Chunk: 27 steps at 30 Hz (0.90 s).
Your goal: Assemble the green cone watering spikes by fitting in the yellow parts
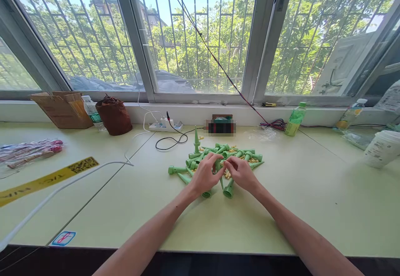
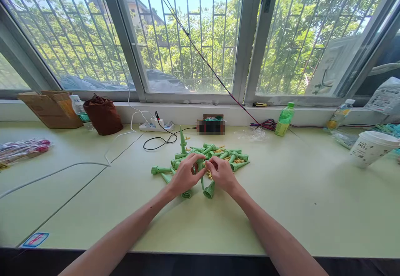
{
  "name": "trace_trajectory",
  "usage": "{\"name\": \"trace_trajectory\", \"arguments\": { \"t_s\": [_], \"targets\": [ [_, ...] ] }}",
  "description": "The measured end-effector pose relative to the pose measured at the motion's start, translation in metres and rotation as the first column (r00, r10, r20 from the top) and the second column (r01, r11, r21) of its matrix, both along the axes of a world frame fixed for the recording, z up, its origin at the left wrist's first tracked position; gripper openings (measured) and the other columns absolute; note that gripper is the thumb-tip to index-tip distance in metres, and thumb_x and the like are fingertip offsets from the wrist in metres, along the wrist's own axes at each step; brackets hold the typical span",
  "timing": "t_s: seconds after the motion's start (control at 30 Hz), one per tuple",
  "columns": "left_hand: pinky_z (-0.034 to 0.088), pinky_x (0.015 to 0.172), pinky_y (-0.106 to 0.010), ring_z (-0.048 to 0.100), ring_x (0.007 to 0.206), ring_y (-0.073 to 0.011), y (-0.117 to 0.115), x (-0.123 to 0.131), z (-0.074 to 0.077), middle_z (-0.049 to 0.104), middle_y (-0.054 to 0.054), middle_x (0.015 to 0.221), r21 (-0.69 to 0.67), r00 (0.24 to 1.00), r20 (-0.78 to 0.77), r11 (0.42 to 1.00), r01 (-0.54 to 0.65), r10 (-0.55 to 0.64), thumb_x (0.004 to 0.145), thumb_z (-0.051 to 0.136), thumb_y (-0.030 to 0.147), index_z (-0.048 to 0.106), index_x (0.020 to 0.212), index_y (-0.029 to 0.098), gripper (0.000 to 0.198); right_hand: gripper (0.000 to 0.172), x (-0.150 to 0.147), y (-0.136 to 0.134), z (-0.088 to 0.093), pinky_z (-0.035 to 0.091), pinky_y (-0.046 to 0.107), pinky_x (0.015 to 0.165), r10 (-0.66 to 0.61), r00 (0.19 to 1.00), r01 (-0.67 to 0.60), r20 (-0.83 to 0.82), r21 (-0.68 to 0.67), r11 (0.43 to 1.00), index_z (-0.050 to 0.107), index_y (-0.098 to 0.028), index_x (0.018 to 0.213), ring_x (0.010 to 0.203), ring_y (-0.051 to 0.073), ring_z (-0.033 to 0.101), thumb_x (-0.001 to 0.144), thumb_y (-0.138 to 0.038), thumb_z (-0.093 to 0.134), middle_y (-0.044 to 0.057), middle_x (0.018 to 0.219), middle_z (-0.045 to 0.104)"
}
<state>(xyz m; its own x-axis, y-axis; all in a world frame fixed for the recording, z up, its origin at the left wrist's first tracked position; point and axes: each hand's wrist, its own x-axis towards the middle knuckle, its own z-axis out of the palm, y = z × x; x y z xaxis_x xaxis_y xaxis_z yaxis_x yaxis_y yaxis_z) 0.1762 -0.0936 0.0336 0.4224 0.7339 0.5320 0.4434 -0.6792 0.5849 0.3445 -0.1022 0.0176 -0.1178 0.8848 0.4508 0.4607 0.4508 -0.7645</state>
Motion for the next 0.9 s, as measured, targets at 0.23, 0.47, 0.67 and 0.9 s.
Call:
{"name": "trace_trajectory", "arguments": {
  "t_s": [0.23, 0.47, 0.67, 0.9],
  "targets": [
    [0.055, 0.06, -0.025, 0.06, 0.082, -0.0153, 0.0048, -0.0008, 0.0027, 0.057, -0.008, 0.115, -0.103, 0.98, 0.185, 0.991, 0.089, -0.069, 0.094, 0.043, 0.023, 0.065, 0.112, 0.023, 0.028, 0.038, 0.0007, -0.0006, 0.0029, 0.031, 0.026, 0.05, -0.057, 0.993, 0.054, -0.108, -0.028, 0.998, 0.048, -0.02, 0.069, 0.051, 0.014, 0.041, 0.094, -0.049, 0.045, -0.003, 0.054, 0.045],
    [0.058, 0.067, -0.027, 0.059, 0.073, -0.0101, 0.0029, 0.0002, -0.0017, 0.051, -0.009, 0.122, -0.087, 0.979, 0.17, 0.988, 0.128, -0.112, 0.087, 0.06, 0.023, 0.064, 0.112, 0.022, 0.026, 0.044, -0.0015, 0.0001, 0.0019, 0.027, 0.027, 0.05, -0.104, 0.991, 0.103, -0.083, -0.008, 0.995, 0.039, -0.022, 0.063, 0.051, 0.014, 0.037, 0.095, -0.051, 0.04, -0.003, 0.054, 0.04],
    [0.045, 0.051, -0.02, 0.048, 0.058, -0.0071, 0.0065, 0.001, -0.0038, 0.058, -0.005, 0.097, -0.011, 0.993, 0.097, 0.998, 0.067, -0.066, 0.09, 0.057, 0.025, 0.062, 0.091, 0.017, 0.01, 0.044, -0.0043, -0.0003, 0.0023, 0.025, 0.028, 0.052, -0.073, 0.997, 0.073, -0.006, -0.002, 0.997, 0.036, -0.022, 0.061, 0.053, 0.014, 0.034, 0.097, -0.047, 0.035, -0.003, 0.054, 0.038],
    [0.042, 0.053, -0.021, 0.045, 0.057, -0.0067, 0.0048, 0.0007, -0.0026, 0.058, -0.004, 0.095, 0.054, 0.989, 0.081, 0.991, 0.121, -0.126, 0.091, 0.056, 0.026, 0.061, 0.087, 0.017, 0.011, 0.047, -0.0039, 0.0016, -0.0008, 0.024, 0.029, 0.052, -0.083, 0.996, 0.083, -0.007, -0.041, 0.996, 0.034, -0.022, 0.059, 0.05, 0.014, 0.034, 0.097, -0.05, 0.033, -0.003, 0.051, 0.037]
  ]
}}
